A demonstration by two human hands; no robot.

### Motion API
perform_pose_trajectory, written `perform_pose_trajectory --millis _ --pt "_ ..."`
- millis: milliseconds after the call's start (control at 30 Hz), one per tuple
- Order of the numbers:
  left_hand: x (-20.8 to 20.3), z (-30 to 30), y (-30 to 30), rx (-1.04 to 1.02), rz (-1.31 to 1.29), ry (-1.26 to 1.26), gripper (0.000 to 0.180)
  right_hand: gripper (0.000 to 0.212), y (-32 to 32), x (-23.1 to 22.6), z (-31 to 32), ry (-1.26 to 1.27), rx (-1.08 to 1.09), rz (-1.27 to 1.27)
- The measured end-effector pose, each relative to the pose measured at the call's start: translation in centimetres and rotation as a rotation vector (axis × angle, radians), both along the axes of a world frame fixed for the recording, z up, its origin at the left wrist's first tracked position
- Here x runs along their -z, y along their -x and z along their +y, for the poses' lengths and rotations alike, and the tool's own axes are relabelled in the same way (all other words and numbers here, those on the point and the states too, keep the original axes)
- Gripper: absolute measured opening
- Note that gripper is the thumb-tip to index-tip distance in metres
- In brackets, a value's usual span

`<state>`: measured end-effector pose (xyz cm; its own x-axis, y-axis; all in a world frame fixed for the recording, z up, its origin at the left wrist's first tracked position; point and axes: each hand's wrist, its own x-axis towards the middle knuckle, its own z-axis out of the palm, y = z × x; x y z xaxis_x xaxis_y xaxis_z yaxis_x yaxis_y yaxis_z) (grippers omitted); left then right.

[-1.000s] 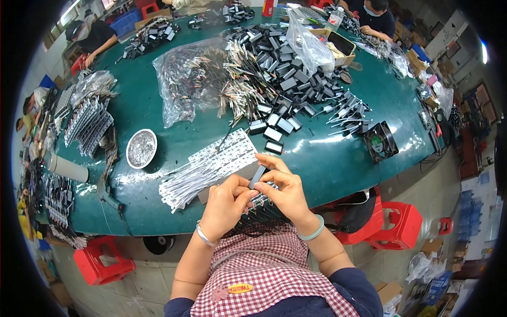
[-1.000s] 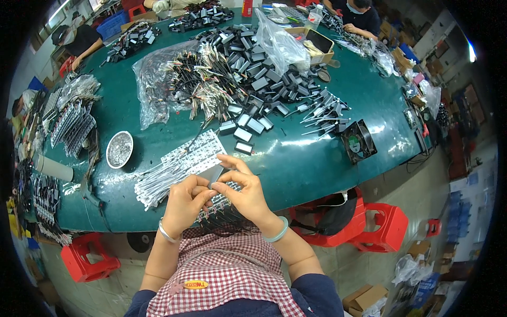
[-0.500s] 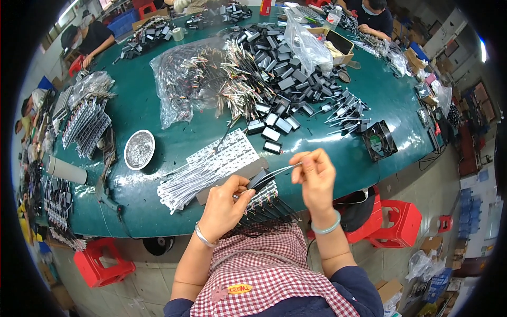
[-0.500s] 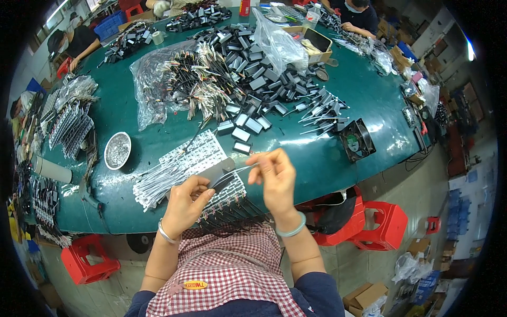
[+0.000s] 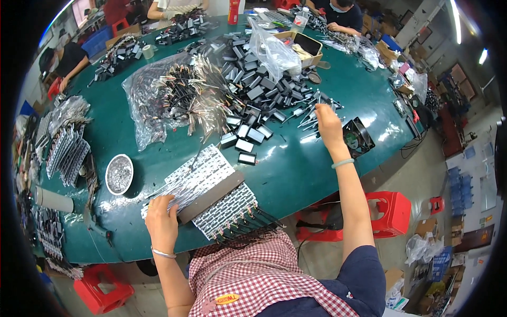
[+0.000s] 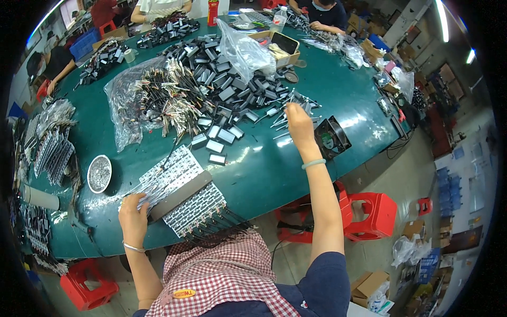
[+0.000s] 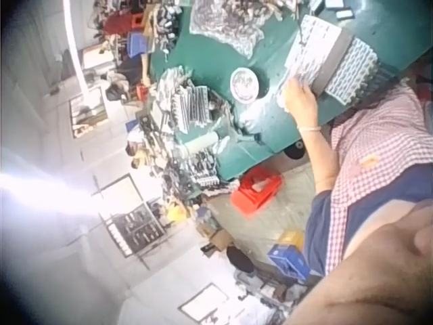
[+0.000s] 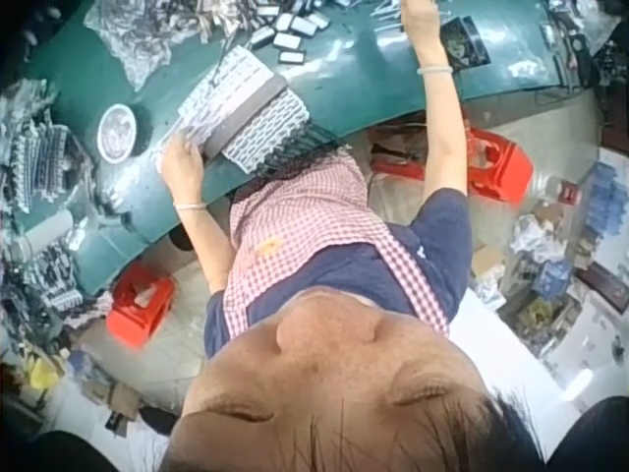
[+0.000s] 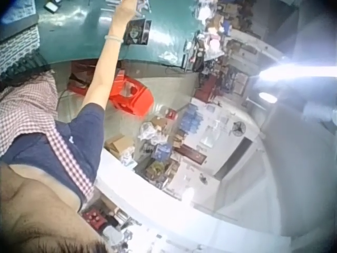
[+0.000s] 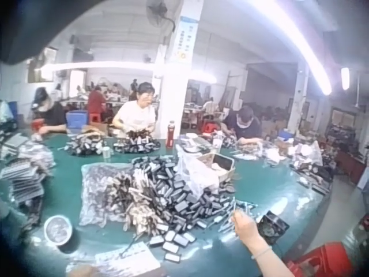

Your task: The person assembles electronic modules by hand, fitting plastic housings onto small circuit boards with attached wires.

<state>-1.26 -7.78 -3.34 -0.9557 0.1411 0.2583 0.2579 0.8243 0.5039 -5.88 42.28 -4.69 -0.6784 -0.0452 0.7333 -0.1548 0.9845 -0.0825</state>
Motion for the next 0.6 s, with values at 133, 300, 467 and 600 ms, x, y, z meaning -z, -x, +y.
perform_pose_trajectory --millis 133,300,467,600 --pt "1.5 -0.5 0.4 0.091 -0.021 0.091 0.013 0.016 0.0 5.2 2.2 -0.148 0.12 -0.208" --pt "1.7 -0.5 1.0 0.101 -0.065 0.08 0.011 0.019 0.3 6.0 1.2 -0.091 0.171 -0.261" --pt "1.2 -1.0 1.3 0.032 -0.033 -0.076 0.01 0.022 2.3 5.0 -2.3 -0.109 0.104 -0.126" --pt "0.3 -1.1 1.1 -0.062 0.017 -0.453 0.005 0.031 4.3 5.6 -5.0 -0.029 0.063 -0.201"
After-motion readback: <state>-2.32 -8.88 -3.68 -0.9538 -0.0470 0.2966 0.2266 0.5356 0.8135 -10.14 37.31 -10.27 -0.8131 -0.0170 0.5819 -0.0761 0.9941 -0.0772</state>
